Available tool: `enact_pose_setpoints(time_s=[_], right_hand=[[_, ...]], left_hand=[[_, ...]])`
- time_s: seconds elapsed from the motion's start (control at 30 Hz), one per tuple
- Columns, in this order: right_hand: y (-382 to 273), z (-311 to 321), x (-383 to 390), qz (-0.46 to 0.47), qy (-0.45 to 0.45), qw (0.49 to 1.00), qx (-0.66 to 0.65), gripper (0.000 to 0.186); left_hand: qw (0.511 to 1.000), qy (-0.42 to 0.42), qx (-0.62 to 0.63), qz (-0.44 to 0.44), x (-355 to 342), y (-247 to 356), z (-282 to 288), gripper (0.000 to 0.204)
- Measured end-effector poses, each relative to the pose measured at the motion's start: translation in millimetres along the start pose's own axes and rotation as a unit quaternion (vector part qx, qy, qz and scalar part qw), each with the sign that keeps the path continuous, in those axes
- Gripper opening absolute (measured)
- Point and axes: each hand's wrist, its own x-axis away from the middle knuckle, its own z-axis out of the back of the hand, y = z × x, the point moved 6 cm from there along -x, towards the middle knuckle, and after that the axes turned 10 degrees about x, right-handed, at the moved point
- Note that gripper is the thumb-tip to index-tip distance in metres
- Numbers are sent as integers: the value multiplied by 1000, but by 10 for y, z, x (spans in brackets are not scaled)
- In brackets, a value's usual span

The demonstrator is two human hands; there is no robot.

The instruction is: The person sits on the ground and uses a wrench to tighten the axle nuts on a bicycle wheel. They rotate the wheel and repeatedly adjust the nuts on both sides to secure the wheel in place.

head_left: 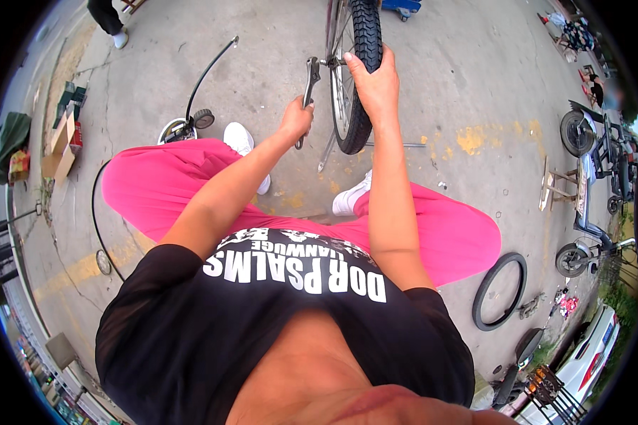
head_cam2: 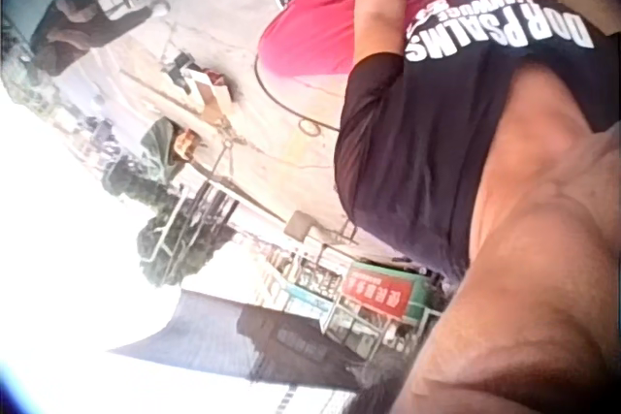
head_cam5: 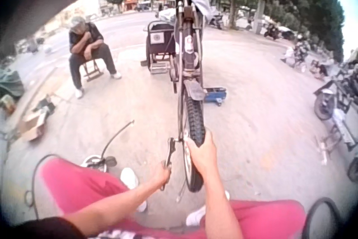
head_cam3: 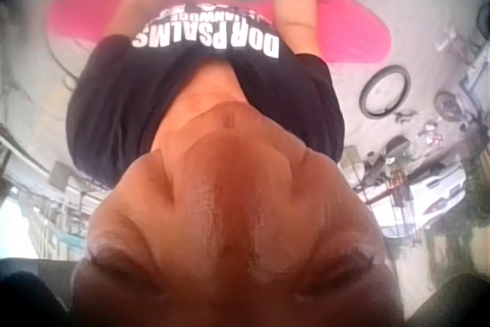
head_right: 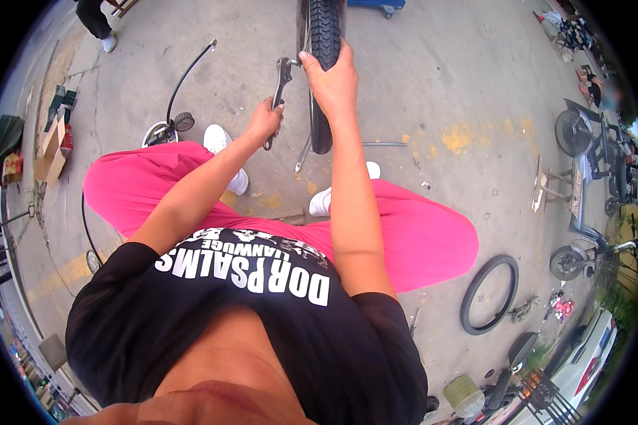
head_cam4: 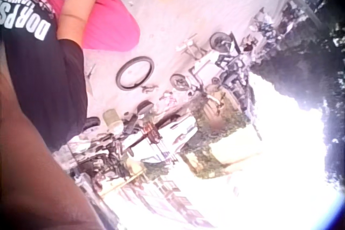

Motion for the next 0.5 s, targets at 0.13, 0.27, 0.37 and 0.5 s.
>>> enact_pose_setpoints(time_s=[0.13,0.27,0.37,0.5], right_hand=[[-51,119,69,55,89,991,84,58],[-457,214,347,247,240,924,164,43],[-643,-152,583,301,80,943,114,29],[107,-1017,620,105,-59,976,183,41]], left_hand=[[998,7,-50,-32,162,-17,-41,12],[999,35,2,-15,302,4,20,17],[999,28,-6,-42,198,-39,33,20],[980,41,9,-193,20,-187,54,25]])
